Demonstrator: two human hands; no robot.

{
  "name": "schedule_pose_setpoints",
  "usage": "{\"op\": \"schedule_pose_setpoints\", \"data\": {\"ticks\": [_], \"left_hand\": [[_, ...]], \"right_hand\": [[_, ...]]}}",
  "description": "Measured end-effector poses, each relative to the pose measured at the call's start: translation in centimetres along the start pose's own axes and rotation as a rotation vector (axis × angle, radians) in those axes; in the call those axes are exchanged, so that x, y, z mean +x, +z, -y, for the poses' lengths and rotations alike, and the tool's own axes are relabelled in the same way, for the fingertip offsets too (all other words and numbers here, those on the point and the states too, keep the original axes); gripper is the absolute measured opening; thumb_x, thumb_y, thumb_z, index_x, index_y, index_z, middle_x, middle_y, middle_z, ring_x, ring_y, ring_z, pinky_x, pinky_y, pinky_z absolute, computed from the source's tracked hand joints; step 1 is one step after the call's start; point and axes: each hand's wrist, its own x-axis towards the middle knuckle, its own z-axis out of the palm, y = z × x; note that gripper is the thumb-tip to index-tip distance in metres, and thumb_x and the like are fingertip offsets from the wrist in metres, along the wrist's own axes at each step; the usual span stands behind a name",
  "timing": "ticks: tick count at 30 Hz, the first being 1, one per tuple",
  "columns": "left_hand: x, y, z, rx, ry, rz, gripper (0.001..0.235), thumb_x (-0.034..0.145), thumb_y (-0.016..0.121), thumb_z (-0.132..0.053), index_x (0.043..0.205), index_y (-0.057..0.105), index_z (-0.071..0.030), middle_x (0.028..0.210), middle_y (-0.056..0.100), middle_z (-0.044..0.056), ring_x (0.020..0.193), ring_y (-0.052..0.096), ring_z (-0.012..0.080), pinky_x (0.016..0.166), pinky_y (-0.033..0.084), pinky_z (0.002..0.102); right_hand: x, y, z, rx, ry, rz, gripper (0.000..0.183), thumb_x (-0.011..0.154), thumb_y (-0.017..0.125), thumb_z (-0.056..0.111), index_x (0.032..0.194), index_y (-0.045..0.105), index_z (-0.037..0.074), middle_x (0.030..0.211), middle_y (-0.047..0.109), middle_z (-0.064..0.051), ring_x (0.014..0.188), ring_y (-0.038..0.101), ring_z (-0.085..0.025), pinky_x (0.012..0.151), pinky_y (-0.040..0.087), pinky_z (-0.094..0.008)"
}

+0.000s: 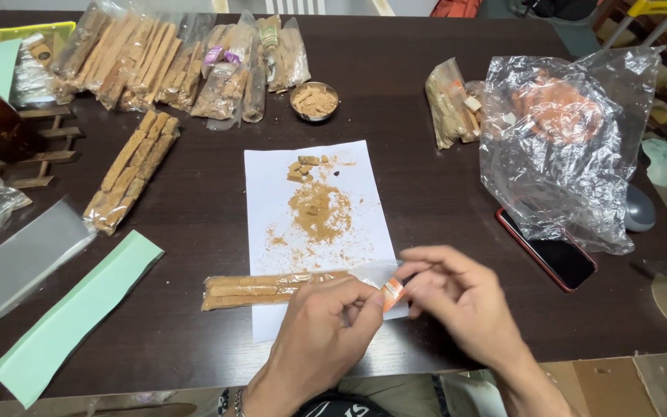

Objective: The person is organizing small rectangular wooden blocks by placing them into plastic sleeves and then carefully aligning them on a green paper strip.

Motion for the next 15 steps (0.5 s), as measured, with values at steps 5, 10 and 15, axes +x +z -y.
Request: {"op": "schedule_pose_setpoints", "data": {"ticks": [5, 10, 15], "left_hand": [[-0.8, -0.4, 0.1, 0.023, 0.006, 0.102, 0.027, 0.097, 0.06, -0.015, 0.07, 0.065, -0.011, 0.061, 0.06, -0.001, 0.057, 0.05, 0.0152, 0.058, 0.042, 0.034], [-1.3, -1.2, -0.1, -0.248, -0.483, 0.248, 0.028, 0.092, 0.059, -0.021, 0.068, 0.071, -0.013, 0.067, 0.072, -0.004, 0.064, 0.06, 0.0074, 0.067, 0.049, 0.026], [-2.5, -1.6, 0.3, -0.117, -0.306, 0.32, 0.031, 0.102, 0.054, -0.021, 0.073, 0.057, -0.013, 0.067, 0.058, -0.002, 0.064, 0.05, 0.0129, 0.062, 0.04, 0.031]], "right_hand": [[-0.7, 1.5, -0.7, 0.106, 0.042, 0.106, 0.031, 0.088, 0.073, 0.003, 0.117, 0.07, -0.005, 0.086, 0.072, -0.012, 0.055, 0.066, -0.016, 0.057, 0.057, -0.024], [-0.9, 1.9, -1.3, 0.221, 0.081, 0.096, 0.023, 0.087, 0.075, -0.001, 0.109, 0.071, -0.006, 0.074, 0.074, -0.015, 0.05, 0.062, -0.017, 0.051, 0.054, -0.026], [-1.0, 1.9, -0.9, 0.155, 0.194, 0.258, 0.013, 0.089, 0.076, 0.009, 0.093, 0.078, -0.003, 0.06, 0.074, -0.012, 0.05, 0.067, -0.014, 0.052, 0.055, -0.026]]}}
